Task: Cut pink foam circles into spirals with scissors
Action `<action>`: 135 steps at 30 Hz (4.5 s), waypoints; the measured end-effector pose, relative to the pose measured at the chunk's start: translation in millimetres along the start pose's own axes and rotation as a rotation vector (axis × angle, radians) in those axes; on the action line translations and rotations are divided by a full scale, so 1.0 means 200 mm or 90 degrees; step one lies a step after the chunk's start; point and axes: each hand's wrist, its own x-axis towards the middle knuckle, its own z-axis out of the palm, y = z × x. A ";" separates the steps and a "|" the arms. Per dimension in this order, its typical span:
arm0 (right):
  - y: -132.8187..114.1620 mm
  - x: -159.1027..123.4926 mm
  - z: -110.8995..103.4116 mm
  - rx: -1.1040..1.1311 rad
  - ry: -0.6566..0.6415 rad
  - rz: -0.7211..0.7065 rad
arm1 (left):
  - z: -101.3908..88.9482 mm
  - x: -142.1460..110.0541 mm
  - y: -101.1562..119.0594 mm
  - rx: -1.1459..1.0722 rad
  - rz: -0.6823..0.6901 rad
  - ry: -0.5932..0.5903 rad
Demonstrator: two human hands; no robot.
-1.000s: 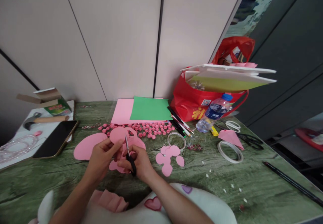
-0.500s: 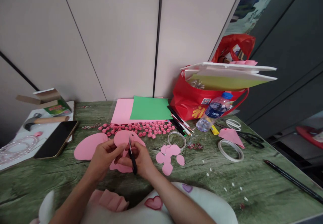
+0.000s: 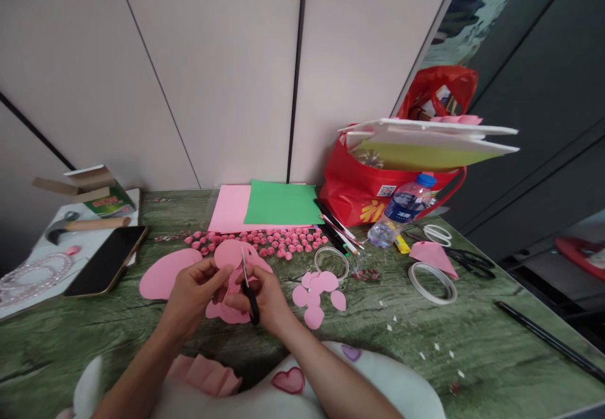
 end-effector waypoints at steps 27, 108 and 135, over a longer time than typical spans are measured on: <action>0.01 0.01 0.00 0.026 -0.029 -0.044 | 0.00 0.00 -0.02 -0.026 -0.010 -0.035; -0.03 -0.01 0.02 0.030 -0.007 0.044 | -0.01 0.00 -0.01 -0.050 0.010 -0.005; 0.00 0.00 -0.02 -0.005 -0.058 -0.011 | 0.00 -0.01 0.01 0.050 0.033 -0.046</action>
